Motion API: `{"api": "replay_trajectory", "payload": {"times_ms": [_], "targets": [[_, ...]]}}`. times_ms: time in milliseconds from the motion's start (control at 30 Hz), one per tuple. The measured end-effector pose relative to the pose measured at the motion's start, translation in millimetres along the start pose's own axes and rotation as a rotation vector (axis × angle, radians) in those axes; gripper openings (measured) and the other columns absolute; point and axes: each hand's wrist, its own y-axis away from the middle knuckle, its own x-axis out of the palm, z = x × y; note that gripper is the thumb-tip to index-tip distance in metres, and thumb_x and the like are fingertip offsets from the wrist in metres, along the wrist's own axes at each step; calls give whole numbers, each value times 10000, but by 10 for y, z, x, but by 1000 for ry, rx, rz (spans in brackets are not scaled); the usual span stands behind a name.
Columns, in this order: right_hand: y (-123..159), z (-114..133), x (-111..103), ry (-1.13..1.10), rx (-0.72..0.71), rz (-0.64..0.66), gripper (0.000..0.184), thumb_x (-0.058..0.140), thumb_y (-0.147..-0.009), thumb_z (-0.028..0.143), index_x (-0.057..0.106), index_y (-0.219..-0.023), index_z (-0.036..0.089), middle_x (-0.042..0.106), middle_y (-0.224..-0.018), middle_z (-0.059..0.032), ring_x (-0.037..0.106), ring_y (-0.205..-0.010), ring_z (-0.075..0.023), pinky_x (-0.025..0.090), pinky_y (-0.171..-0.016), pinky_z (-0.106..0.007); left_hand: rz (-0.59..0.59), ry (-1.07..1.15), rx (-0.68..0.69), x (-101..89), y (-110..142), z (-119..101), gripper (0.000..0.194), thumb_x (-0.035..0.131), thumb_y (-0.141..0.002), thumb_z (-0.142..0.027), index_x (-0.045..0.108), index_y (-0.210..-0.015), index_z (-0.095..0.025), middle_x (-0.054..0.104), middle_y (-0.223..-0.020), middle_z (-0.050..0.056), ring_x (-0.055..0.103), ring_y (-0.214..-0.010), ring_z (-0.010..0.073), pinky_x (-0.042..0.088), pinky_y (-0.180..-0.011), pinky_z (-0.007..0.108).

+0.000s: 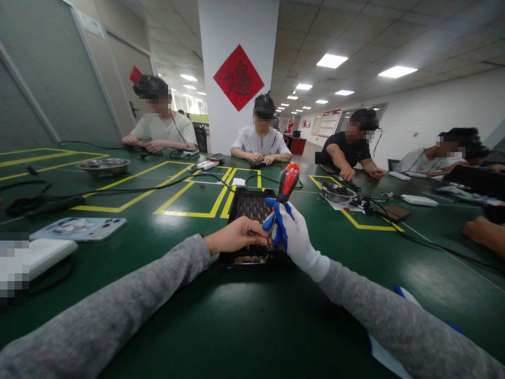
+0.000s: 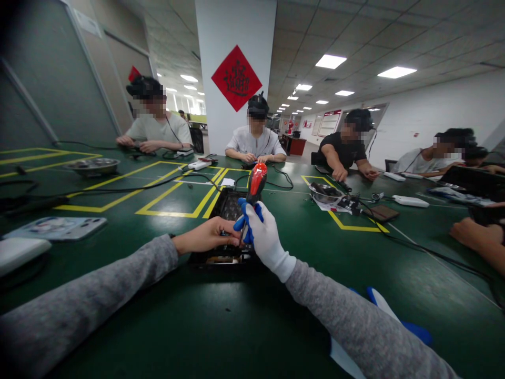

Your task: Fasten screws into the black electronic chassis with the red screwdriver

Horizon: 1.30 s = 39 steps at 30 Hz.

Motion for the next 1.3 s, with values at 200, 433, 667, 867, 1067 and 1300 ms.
{"api": "replay_trajectory", "payload": {"times_ms": [200, 433, 667, 867, 1067, 1300], "targets": [[1, 4, 5, -9, -42, -38, 352, 495, -793, 471, 534, -983, 177, 494, -530, 57, 413, -393, -50, 347, -365, -155, -33, -62, -49, 2, -9, 22, 238, 579, -776, -324, 654, -843, -109, 653, -805, 36, 583, -746, 129, 447, -749, 241], [5, -2, -7, -26, -14, 10, 360, 465, -807, 481, 533, -1001, 184, 511, -541, 51, 413, -383, -53, 346, -355, -160, 26, -43, 15, -2, -11, 4, 215, 535, -811, -290, 656, -850, -117, 649, -875, 49, 581, -821, 137, 429, -806, 242], [-1, -15, -3, -8, -40, -5, 337, 479, -806, 467, 525, -995, 192, 511, -566, 50, 421, -399, -52, 346, -364, -157, 1, -34, -19, 3, -2, 6, 217, 563, -788, -311, 635, -802, -107, 635, -820, 37, 571, -771, 129, 437, -767, 237], [27, 18, 10, 24, -47, 3, 322, 468, -809, 476, 530, -933, 185, 494, -558, 52, 409, -393, -49, 338, -359, -157, 29, -42, 9, 6, -10, 0, 215, 527, -814, -303, 637, -831, -120, 633, -849, 36, 568, -807, 129, 422, -802, 243], [24, 17, 17, 17, -37, 0, 314, 476, -807, 471, 513, -925, 183, 504, -549, 53, 405, -400, -50, 345, -369, -157, -13, -58, -33, 13, -1, 18, 225, 553, -793, -323, 618, -809, -108, 626, -799, 30, 559, -758, 128, 430, -760, 246], [22, 25, 24, 2, -43, -14, 315, 476, -804, 473, 511, -925, 184, 493, -550, 56, 404, -401, -49, 340, -370, -157, 12, -56, -8, 2, -7, -3, 215, 544, -800, -318, 626, -835, -122, 637, -856, 40, 570, -793, 135, 426, -792, 259]]}}
